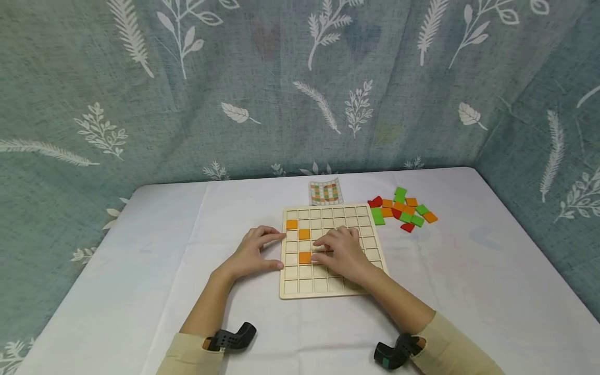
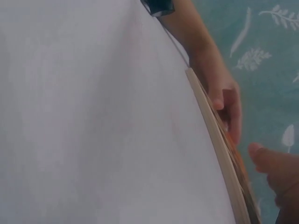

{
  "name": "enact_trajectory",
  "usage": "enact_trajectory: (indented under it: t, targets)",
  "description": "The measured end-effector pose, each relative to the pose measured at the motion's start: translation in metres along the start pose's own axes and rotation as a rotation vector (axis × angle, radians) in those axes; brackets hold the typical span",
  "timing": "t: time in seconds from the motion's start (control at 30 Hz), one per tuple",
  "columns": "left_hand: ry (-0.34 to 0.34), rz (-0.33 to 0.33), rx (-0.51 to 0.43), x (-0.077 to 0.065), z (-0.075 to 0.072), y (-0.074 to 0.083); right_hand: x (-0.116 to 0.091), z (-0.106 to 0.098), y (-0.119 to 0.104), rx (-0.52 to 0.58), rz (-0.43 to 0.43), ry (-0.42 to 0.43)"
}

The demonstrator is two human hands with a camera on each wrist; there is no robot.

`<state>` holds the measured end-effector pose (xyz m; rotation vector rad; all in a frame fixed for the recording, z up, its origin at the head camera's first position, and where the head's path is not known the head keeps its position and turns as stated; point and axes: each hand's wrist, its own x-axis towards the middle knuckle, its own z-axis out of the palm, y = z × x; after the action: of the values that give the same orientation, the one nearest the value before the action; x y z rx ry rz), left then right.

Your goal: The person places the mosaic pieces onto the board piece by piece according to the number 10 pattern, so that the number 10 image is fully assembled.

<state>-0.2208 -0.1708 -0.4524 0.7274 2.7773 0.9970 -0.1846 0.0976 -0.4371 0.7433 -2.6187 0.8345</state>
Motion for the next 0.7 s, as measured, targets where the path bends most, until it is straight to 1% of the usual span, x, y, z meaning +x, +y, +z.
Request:
enact_trajectory:
  t: [0.07, 0.13, 0.27, 0.37, 0.5, 0.6, 0.7]
  targets:
    - [0.003, 0.0, -0.002, 0.0, 0.0, -0.001, 0.0, -0.004, 0.003, -0.015, -0.024, 0.032]
    - [0.005, 0.001, -0.004, 0.0, 0.0, -0.001, -0.001, -0.008, 0.007, -0.035, -0.028, 0.056]
    - [0.006, 0.001, -0.008, 0.0, 0.001, -0.002, -0.002, -0.019, 0.016, -0.046, 0.018, 0.08]
    - [0.003, 0.003, -0.011, -0.001, 0.0, -0.002, -0.005, -0.028, 0.025, -0.028, 0.054, 0.093]
    - [0.003, 0.006, -0.017, -0.001, 0.0, -0.002, -0.011, -0.04, 0.039, -0.019, 0.08, 0.131]
    - [0.003, 0.008, -0.019, -0.001, 0.0, -0.002, -0.016, -0.049, 0.05, -0.024, 0.115, 0.155]
    - [0.002, 0.01, -0.014, -0.001, 0.0, -0.002, -0.019, -0.058, 0.06, -0.026, 0.171, 0.166]
